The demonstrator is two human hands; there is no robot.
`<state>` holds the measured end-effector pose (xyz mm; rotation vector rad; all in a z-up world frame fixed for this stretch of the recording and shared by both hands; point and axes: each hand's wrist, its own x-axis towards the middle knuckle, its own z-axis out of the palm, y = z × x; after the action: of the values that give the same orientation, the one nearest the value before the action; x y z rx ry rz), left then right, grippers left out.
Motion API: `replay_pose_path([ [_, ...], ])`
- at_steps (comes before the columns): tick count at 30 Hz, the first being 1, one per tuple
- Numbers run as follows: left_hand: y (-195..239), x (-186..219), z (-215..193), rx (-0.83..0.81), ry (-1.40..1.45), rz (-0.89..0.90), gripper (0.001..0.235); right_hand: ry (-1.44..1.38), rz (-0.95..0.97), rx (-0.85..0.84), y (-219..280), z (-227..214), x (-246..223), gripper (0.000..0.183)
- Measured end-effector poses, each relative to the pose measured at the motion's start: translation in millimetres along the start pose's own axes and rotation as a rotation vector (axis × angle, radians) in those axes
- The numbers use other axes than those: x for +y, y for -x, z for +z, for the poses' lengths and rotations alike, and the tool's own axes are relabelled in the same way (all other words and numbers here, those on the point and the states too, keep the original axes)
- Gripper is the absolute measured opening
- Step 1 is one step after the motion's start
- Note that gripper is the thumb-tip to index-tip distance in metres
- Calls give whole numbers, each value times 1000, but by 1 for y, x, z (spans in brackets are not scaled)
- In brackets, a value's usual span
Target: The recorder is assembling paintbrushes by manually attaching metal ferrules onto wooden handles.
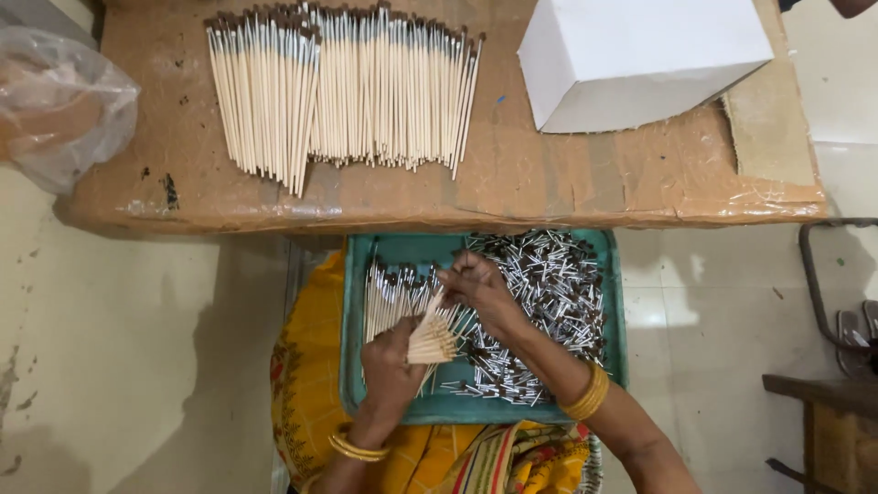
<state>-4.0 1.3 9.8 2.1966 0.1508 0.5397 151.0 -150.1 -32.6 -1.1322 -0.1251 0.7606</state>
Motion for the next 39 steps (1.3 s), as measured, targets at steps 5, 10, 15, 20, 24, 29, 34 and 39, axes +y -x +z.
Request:
replay_pose_path([
  [5, -11, 7, -28, 46, 44, -148, 35, 571, -114, -153, 7, 19, -17, 17],
  [10, 18, -26, -11, -26, 294, -387, 33, 1547, -689, -572, 15, 24, -12, 24],
  [15, 43, -60, 14, -150, 436, -467, 29, 1842, -639, -842, 13, 48, -46, 32],
  [20, 35, -40, -1, -101, 319, -472, 30, 1653, -818, -905, 3, 48, -41, 30],
  [24, 41, -51, 10, -37, 409, -517, 25, 1764, -845, -1006, 2, 45, -41, 25],
  [29, 40, -52, 13, 18, 573, -582, 18, 1911, -1029, -1114, 0, 47, -32, 20],
  [34, 40, -51, 8, 48, 645, -616, 19, 1990, -1335, -1120, -4, 52, -23, 15],
  [39, 38, -46, 4, 92, 651, -469, 22, 2175, -1527, -1162, -21, 33, 16, 18],
])
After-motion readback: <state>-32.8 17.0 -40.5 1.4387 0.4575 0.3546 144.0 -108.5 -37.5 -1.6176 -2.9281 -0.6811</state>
